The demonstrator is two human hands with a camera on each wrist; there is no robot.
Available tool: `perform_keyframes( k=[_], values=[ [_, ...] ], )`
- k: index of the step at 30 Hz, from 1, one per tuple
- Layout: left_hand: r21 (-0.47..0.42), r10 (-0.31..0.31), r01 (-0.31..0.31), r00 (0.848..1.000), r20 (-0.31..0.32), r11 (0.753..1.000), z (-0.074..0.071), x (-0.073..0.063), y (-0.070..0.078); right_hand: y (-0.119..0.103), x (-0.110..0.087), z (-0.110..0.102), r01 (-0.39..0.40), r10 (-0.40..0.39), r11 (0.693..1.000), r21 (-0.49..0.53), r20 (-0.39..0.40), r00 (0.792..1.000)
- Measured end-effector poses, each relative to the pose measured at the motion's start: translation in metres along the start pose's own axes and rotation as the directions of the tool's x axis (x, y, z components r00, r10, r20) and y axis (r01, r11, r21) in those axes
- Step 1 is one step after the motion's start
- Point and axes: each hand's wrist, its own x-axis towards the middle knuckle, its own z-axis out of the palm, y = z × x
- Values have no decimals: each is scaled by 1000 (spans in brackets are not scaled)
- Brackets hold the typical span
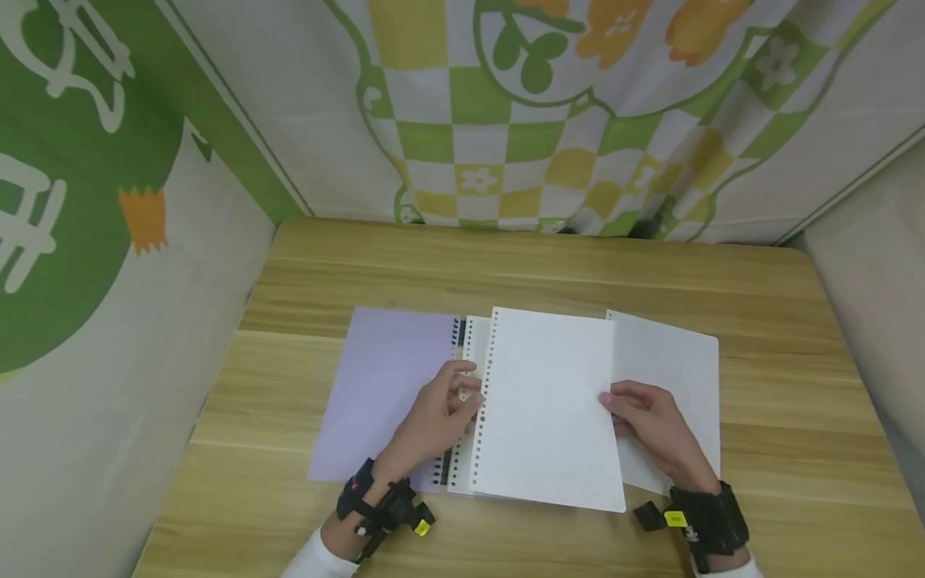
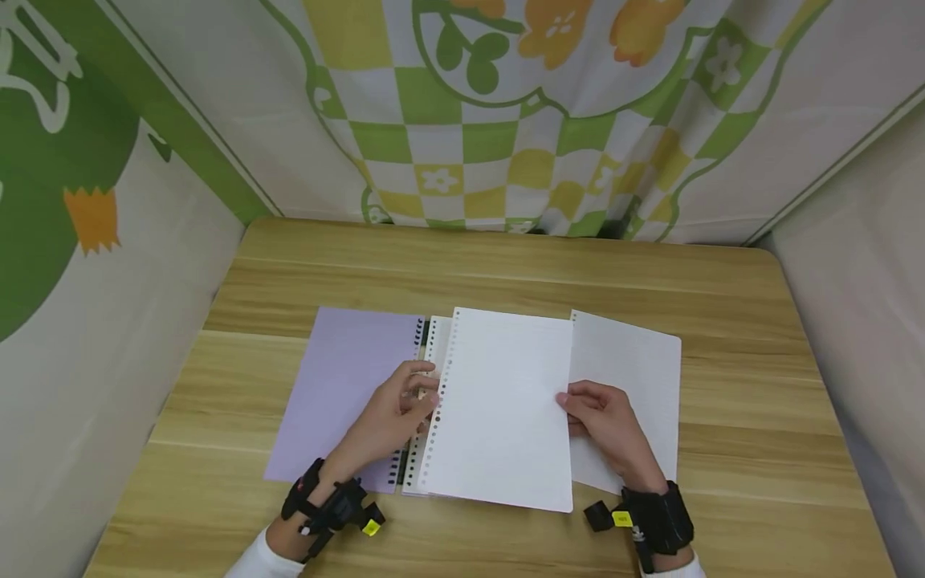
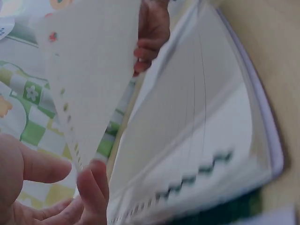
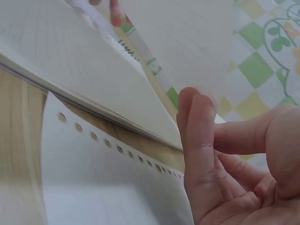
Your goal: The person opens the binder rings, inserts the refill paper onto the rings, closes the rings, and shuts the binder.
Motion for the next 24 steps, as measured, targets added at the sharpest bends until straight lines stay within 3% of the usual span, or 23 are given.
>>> perform_keyframes(
  k=[4, 8, 14, 24],
  values=[
    [155, 79, -66, 994, -75, 986, -11, 0, -3, -3, 5, 11, 1, -2, 999, -36, -18, 1000],
    [307, 155, -119, 983, -96, 944, -19, 0, -6, -5, 8, 20, 2, -3, 998, -68, -14, 1000],
    [466, 219, -173, 975, -47, 868, -22, 5, -11, -6, 10, 28, -3, 3, 998, -62, -5, 1000],
    [621, 215, -194, 976, 41, 760, -22, 14, -13, -6, 13, 32, -26, 26, 997, -70, -10, 1000]
  ],
)
